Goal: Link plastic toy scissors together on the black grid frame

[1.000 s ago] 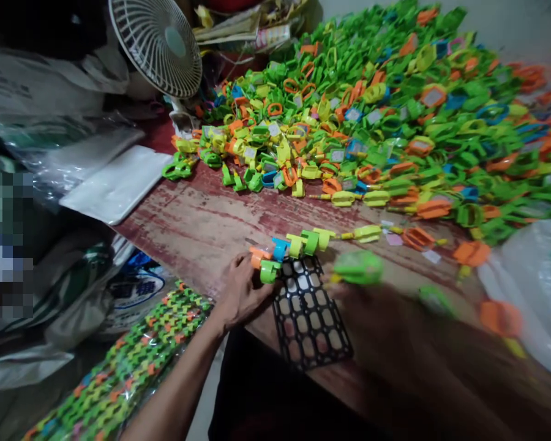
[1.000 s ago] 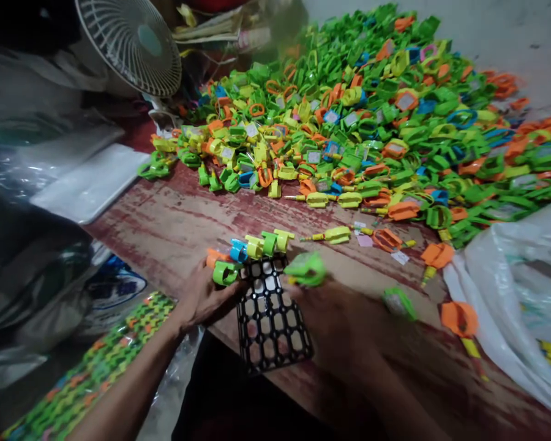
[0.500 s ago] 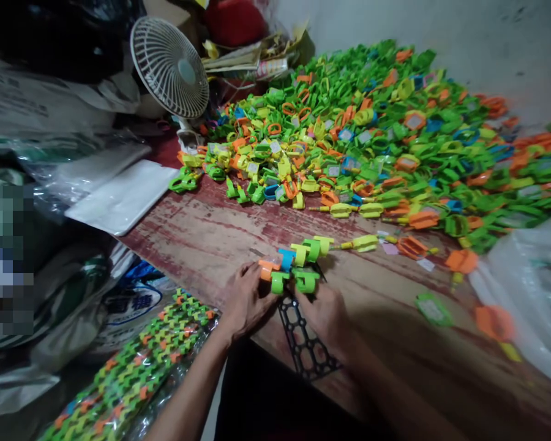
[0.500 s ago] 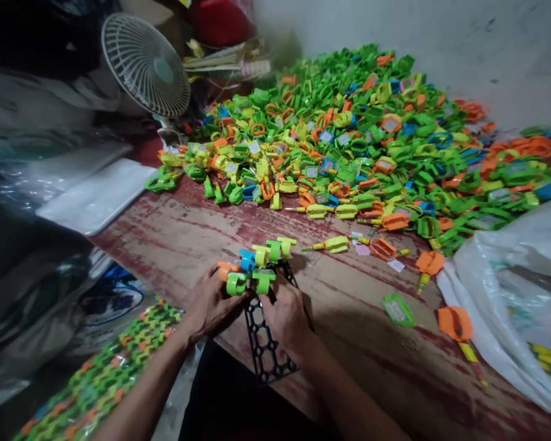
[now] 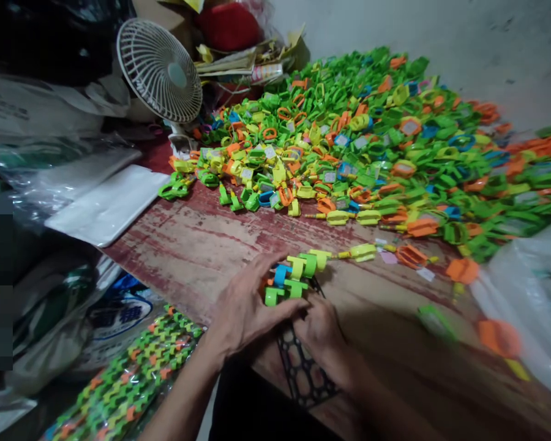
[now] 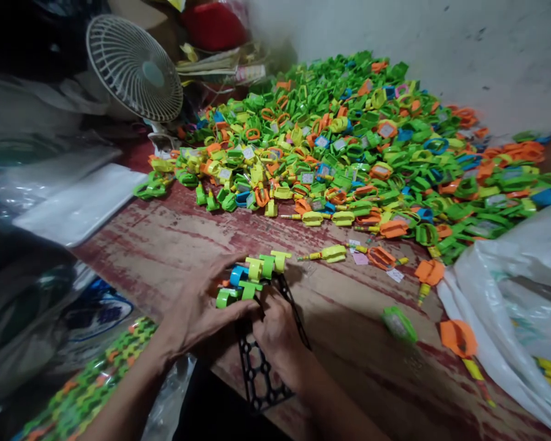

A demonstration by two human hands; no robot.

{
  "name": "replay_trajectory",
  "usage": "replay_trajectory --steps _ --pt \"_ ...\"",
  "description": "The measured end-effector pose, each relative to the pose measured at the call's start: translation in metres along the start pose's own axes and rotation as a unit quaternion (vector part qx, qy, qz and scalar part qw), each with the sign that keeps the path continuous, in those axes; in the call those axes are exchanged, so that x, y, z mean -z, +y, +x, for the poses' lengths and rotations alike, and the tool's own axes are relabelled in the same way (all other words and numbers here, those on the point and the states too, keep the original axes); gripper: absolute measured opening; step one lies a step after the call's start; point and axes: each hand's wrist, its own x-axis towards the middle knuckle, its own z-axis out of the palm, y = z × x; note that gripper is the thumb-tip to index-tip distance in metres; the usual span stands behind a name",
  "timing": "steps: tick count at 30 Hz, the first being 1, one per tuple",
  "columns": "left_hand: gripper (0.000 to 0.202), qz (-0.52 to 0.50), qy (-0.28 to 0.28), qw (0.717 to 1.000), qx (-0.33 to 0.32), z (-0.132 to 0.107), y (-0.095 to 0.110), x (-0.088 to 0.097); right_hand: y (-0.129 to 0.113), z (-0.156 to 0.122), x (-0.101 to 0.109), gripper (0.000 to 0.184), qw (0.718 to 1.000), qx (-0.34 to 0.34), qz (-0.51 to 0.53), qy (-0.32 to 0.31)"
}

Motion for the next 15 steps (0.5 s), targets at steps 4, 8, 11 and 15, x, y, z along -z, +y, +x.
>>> replay_trajectory --steps 4,8,11,15 --pt "0.058 0.004 0.015 1.0 0.016 0.002 -0.001 -0.003 0.003 -0.003 -0.004 0.027 1.0 0.004 0.001 -0.019" --pt "0.054 0.003 0.013 0.999 0.031 0.001 -0.003 -0.004 -0.001 -0.001 -0.001 0.023 0.998 -0.014 0.007 -0.057" --pt "0.053 -0.002 0.012 0.999 0.033 0.0 -0.006 -0.003 -0.009 0.003 0.013 0.023 0.996 -0.011 0.009 -0.086" --pt "0.055 0.065 0.008 0.998 0.0 0.0 -0.007 0.004 -0.002 0.007 0.054 0.029 0.994 -0.014 -0.041 -0.097"
